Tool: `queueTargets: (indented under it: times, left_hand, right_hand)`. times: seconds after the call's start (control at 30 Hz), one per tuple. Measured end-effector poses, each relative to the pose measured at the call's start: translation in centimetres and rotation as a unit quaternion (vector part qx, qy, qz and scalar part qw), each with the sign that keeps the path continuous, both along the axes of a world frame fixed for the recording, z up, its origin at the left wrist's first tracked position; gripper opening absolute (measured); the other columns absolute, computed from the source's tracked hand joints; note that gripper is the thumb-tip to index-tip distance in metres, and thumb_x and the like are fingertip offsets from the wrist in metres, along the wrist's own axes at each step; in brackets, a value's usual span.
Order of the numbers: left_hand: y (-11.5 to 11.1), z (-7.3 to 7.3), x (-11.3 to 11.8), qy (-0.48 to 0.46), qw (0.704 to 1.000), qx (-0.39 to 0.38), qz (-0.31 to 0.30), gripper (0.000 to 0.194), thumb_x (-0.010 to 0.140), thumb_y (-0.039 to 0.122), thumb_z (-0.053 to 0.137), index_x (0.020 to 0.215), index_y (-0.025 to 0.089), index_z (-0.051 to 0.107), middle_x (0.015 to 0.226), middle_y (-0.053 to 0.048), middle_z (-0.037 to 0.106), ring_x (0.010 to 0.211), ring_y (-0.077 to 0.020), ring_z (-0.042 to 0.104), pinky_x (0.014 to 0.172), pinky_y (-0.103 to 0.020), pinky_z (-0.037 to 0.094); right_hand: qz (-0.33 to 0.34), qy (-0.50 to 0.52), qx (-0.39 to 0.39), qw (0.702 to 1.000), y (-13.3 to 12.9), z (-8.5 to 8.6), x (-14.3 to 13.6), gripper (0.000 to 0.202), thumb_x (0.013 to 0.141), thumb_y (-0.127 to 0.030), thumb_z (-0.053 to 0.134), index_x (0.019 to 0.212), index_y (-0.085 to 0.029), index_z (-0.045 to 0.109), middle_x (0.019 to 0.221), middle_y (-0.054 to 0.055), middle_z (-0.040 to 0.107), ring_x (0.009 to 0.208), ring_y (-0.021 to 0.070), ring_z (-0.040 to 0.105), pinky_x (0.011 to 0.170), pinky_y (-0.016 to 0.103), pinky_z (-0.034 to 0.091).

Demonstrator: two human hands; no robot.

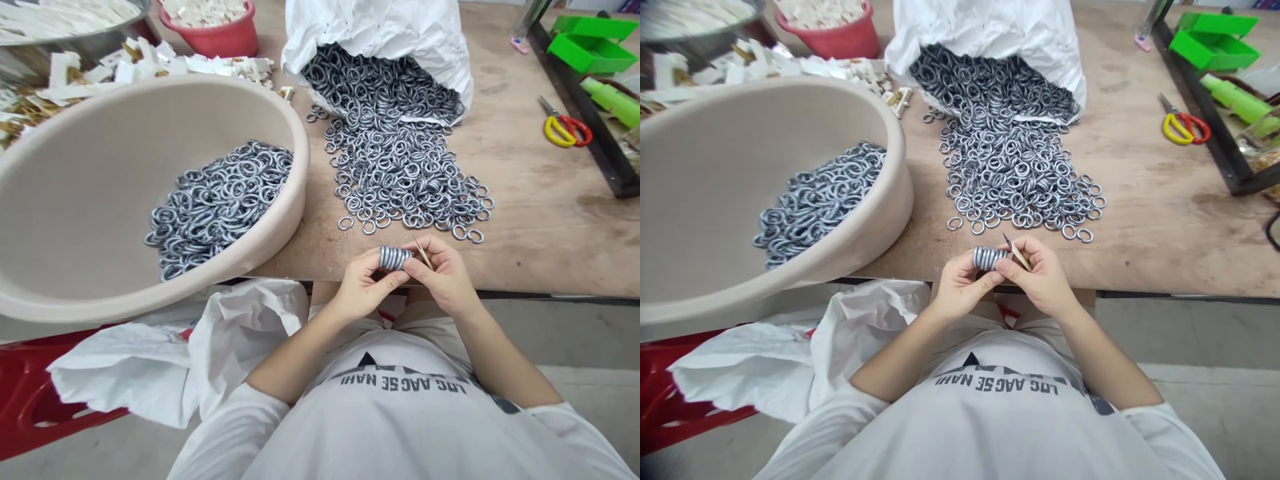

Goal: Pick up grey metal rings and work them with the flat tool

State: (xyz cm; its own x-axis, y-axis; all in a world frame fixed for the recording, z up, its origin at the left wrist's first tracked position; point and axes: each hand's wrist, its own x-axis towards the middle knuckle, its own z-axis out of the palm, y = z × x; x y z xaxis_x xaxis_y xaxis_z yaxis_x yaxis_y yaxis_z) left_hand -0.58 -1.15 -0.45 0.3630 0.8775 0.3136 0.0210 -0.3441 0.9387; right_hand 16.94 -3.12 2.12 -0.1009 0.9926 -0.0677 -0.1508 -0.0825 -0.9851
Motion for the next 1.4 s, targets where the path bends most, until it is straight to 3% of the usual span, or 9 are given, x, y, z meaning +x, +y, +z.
queueTargets:
  times: [0.23, 0.47, 0.67, 0.83, 1.03, 1.23, 1.4]
  left_hand:
    - [0.1, -0.1, 0.2, -0.025, 0.999, 0.015, 0.028, 0.019, 0.083, 0.033, 0.077, 0.094, 0.018, 0.077, 0.086, -0.006, 0.074, 0.079, -0.0171, 0.067, 0.074, -0.03, 0.053]
    - [-0.3, -0.1, 0.2, -0.044, 0.997, -0.039, 0.053, 0.02, 0.082, 0.033, 0.078, 0.094, 0.016, 0.078, 0.09, -0.009, 0.075, 0.083, -0.0194, 0.069, 0.077, -0.032, 0.056]
    - [-0.2, -0.4, 0.3, -0.051, 0.997, -0.04, 0.048, 0.024, 0.083, 0.034, 0.077, 0.102, 0.018, 0.078, 0.096, -0.009, 0.076, 0.087, -0.0201, 0.07, 0.083, -0.033, 0.056]
    - [-0.2, -0.4, 0.4, -0.049, 0.996, -0.041, 0.06, 0.02, 0.083, 0.033, 0.077, 0.095, 0.017, 0.078, 0.089, -0.007, 0.074, 0.082, -0.0181, 0.068, 0.078, -0.029, 0.054]
    - [-0.1, -0.5, 0.4, -0.039, 0.997, -0.023, 0.067, 0.018, 0.083, 0.033, 0.077, 0.092, 0.017, 0.077, 0.084, -0.006, 0.071, 0.077, -0.0166, 0.065, 0.072, -0.027, 0.052]
    - [0.1, -0.4, 0.3, -0.031, 0.998, 0.023, 0.053, 0.013, 0.084, 0.028, 0.075, 0.092, 0.018, 0.075, 0.089, -0.006, 0.073, 0.081, -0.0162, 0.066, 0.077, -0.028, 0.053]
    - [0.0, -0.2, 0.2, -0.021, 0.999, 0.034, 0.021, 0.013, 0.084, 0.026, 0.076, 0.094, 0.017, 0.075, 0.094, -0.008, 0.073, 0.087, -0.0186, 0.068, 0.081, -0.032, 0.054]
  right_hand:
    - [0.007, 0.022, 0.004, 1.0, 0.3, -0.3, 0.3, 0.028, 0.082, -0.043, 0.078, 0.098, -0.022, 0.072, 0.089, 0.002, 0.071, 0.076, 0.0135, 0.063, 0.07, 0.025, 0.053]
    - [-0.047, -0.097, 0.077, 0.991, 0.4, 0.6, 1.7, 0.028, 0.093, -0.047, 0.064, 0.098, -0.021, 0.071, 0.078, 0.001, 0.062, 0.07, 0.0138, 0.054, 0.064, 0.026, 0.043]
    - [-0.008, -0.249, 0.183, 0.951, -0.4, 0.4, 2.1, 0.022, 0.096, -0.038, 0.062, 0.088, -0.02, 0.07, 0.073, 0.0, 0.061, 0.066, 0.0132, 0.052, 0.063, 0.027, 0.038]
    - [0.004, -0.304, 0.226, 0.925, -0.5, 0.9, 1.9, 0.02, 0.094, -0.033, 0.064, 0.082, -0.018, 0.068, 0.066, -0.003, 0.056, 0.06, 0.0103, 0.048, 0.06, 0.025, 0.035]
    - [0.023, -0.329, 0.23, 0.916, -0.7, 1.1, 2.1, 0.026, 0.095, -0.034, 0.064, 0.074, -0.017, 0.063, 0.062, -0.004, 0.049, 0.058, 0.009, 0.043, 0.057, 0.024, 0.032]
    - [0.024, -0.333, 0.202, 0.921, -0.6, 0.9, 2.3, 0.03, 0.095, -0.037, 0.062, 0.073, -0.017, 0.063, 0.061, -0.004, 0.048, 0.057, 0.0091, 0.042, 0.057, 0.025, 0.031]
    - [-0.031, -0.343, 0.156, 0.926, -0.1, 0.2, 2.5, 0.028, 0.097, -0.039, 0.059, 0.082, -0.017, 0.069, 0.067, -0.002, 0.058, 0.063, 0.011, 0.05, 0.061, 0.025, 0.035]
